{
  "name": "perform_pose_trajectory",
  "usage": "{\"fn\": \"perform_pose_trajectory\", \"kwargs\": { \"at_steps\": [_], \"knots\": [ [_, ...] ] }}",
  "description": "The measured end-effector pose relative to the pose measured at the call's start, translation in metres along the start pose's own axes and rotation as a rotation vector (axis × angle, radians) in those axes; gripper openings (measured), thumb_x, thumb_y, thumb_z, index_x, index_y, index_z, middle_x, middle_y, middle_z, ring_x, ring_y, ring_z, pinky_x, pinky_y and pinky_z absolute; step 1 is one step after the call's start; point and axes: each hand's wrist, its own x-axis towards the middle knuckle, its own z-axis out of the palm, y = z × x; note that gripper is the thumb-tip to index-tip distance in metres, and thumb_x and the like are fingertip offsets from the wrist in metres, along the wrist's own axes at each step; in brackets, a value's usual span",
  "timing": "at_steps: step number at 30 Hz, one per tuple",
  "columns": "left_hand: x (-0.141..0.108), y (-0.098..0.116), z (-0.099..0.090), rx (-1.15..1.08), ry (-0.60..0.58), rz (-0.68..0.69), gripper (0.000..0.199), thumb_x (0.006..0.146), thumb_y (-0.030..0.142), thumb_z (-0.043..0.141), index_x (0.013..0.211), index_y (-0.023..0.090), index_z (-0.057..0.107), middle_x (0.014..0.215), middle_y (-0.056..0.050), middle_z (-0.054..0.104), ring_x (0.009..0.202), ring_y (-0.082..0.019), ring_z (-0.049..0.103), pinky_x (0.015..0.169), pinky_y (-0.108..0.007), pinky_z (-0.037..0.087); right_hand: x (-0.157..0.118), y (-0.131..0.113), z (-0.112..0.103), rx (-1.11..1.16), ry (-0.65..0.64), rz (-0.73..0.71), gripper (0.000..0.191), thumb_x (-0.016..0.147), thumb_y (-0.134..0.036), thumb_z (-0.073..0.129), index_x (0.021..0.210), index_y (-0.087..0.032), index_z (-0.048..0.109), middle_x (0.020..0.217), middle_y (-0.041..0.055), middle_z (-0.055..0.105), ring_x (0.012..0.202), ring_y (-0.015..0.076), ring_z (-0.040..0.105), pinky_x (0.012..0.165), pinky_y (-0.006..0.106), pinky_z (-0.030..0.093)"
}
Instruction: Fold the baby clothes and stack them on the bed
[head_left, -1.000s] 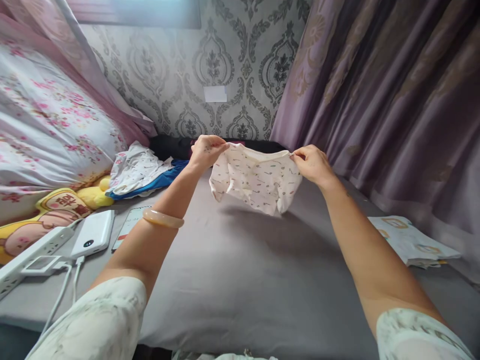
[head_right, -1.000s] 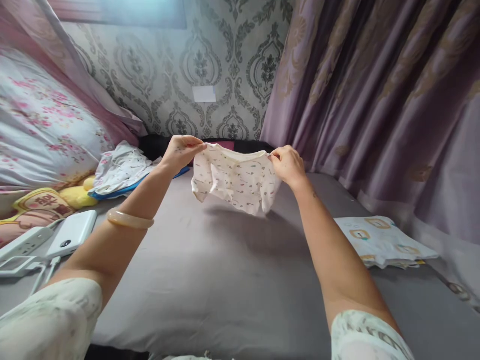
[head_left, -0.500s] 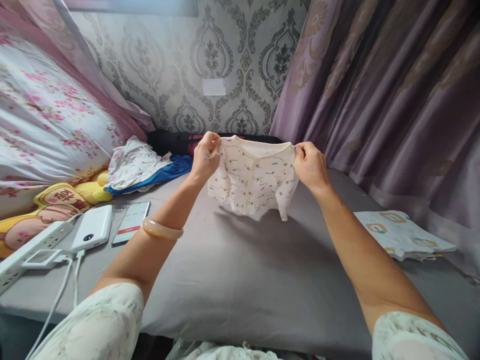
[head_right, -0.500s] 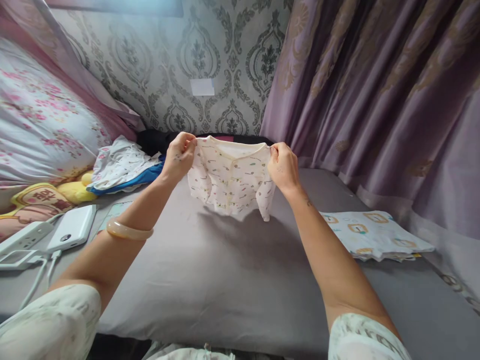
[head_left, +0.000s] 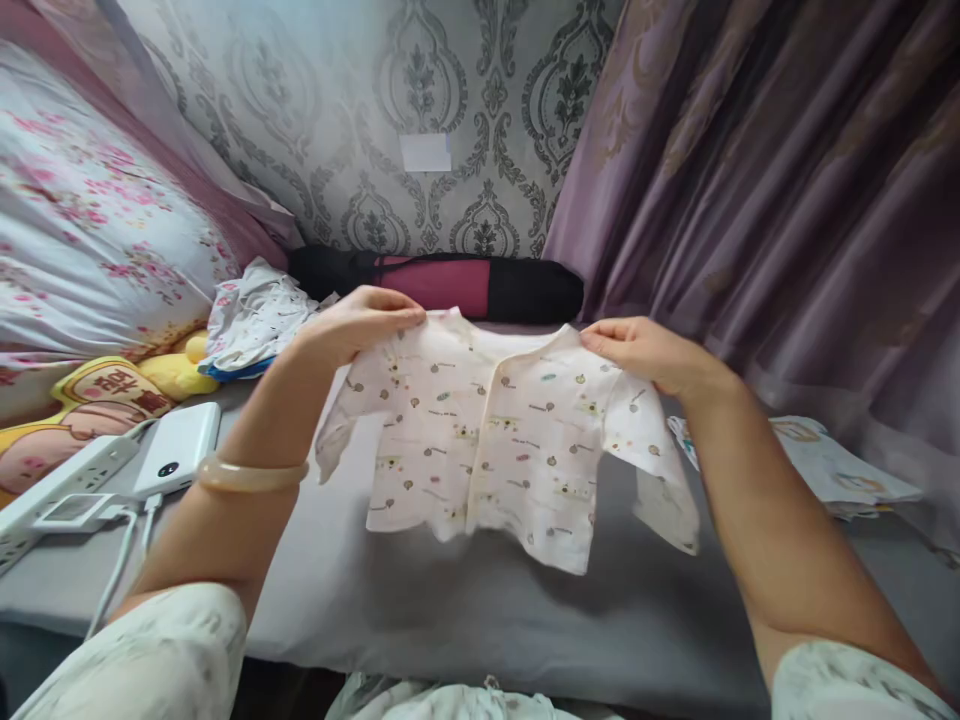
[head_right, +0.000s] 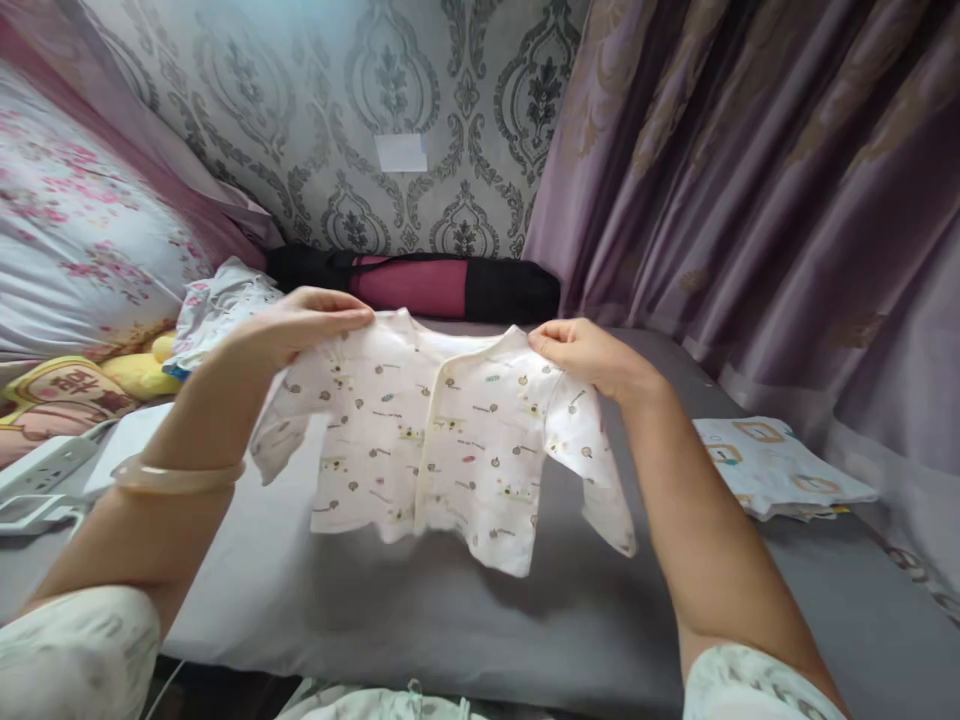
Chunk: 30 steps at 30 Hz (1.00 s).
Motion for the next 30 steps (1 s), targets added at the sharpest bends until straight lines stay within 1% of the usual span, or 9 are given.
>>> {"fn": "perform_pose_trajectory", "kwargs": {
  "at_steps": [3,5,9,11,13,16,20,25,30],
  "knots": [
    [0.028,-0.047,0.03,0.132,-0.157,-0.114,0.031,0.072,0.047,0.064,0.078,0.018,0.071,0.058,0.0,0.059,0.053,-0.013,0.053,0.046,-0.022,0.036,0.031,0.038,0.013,-0.188,-0.101,0.02,0.036,0.071,-0.053,0.067,0.07,-0.017,0.062,0.06,-0.0026,0.056,0.054,0.0093,0.045,0.048,0.021,0.033],
    [0.041,-0.074,0.055,0.187,-0.236,-0.13,0.03,0.073,0.043,0.059,0.078,0.016,0.071,0.059,0.0,0.059,0.054,-0.014,0.053,0.046,-0.022,0.035,0.048,0.065,0.025,-0.351,-0.082,0.009,0.031,0.078,-0.047,0.058,0.067,-0.017,0.059,0.06,-0.0035,0.054,0.054,0.0093,0.042,0.048,0.022,0.029],
    [0.049,-0.108,0.1,0.424,-0.171,-0.077,0.022,0.075,0.024,0.048,0.078,0.016,0.068,0.07,-0.004,0.066,0.069,-0.018,0.059,0.059,-0.025,0.042,0.064,0.106,0.052,-0.636,0.025,-0.024,0.022,0.088,-0.03,0.046,0.081,-0.019,0.062,0.081,0.0021,0.066,0.069,0.0134,0.054,0.058,0.022,0.034],
    [0.048,-0.116,0.115,0.526,-0.131,-0.089,0.022,0.079,0.018,0.045,0.083,0.016,0.066,0.081,-0.007,0.068,0.079,-0.021,0.061,0.067,-0.027,0.044,0.065,0.119,0.064,-0.711,0.051,-0.008,0.025,0.094,-0.028,0.04,0.091,-0.02,0.063,0.095,0.006,0.068,0.081,0.0164,0.059,0.065,0.023,0.037],
    [0.044,-0.123,0.126,0.581,-0.095,-0.078,0.024,0.086,0.018,0.04,0.093,0.017,0.063,0.092,-0.01,0.068,0.087,-0.022,0.061,0.072,-0.03,0.044,0.065,0.128,0.072,-0.759,0.06,0.012,0.028,0.098,-0.029,0.035,0.1,-0.021,0.062,0.106,0.0087,0.068,0.09,0.0191,0.061,0.07,0.025,0.038],
    [0.04,-0.133,0.136,0.664,-0.043,-0.002,0.027,0.096,0.023,0.032,0.104,0.018,0.057,0.101,-0.013,0.065,0.092,-0.023,0.06,0.077,-0.031,0.044,0.066,0.137,0.08,-0.822,0.07,0.029,0.03,0.101,-0.031,0.03,0.107,-0.021,0.059,0.114,0.0108,0.066,0.095,0.0219,0.062,0.072,0.028,0.038],
    [0.043,-0.144,0.14,0.757,0.0,0.09,0.028,0.097,0.02,0.029,0.109,0.015,0.053,0.103,-0.015,0.06,0.095,-0.026,0.057,0.082,-0.034,0.043,0.075,0.144,0.085,-0.881,0.082,0.041,0.034,0.104,-0.034,0.024,0.113,-0.022,0.054,0.118,0.0119,0.063,0.095,0.0241,0.063,0.075,0.031,0.039],
    [0.062,-0.153,0.138,0.839,0.015,0.132,0.027,0.095,0.015,0.031,0.109,0.014,0.055,0.105,-0.016,0.059,0.096,-0.027,0.055,0.085,-0.037,0.041,0.096,0.146,0.086,-0.937,0.063,0.044,0.035,0.104,-0.036,0.023,0.117,-0.022,0.053,0.121,0.0125,0.061,0.098,0.025,0.063,0.079,0.033,0.039],
    [0.085,-0.157,0.127,0.901,-0.015,0.192,0.028,0.095,0.013,0.03,0.105,0.014,0.057,0.104,-0.017,0.06,0.095,-0.028,0.055,0.087,-0.039,0.04,0.124,0.147,0.084,-1.009,0.018,-0.001,0.035,0.104,-0.034,0.023,0.118,-0.021,0.052,0.122,0.0133,0.06,0.099,0.0258,0.063,0.08,0.035,0.04]
  ]
}}
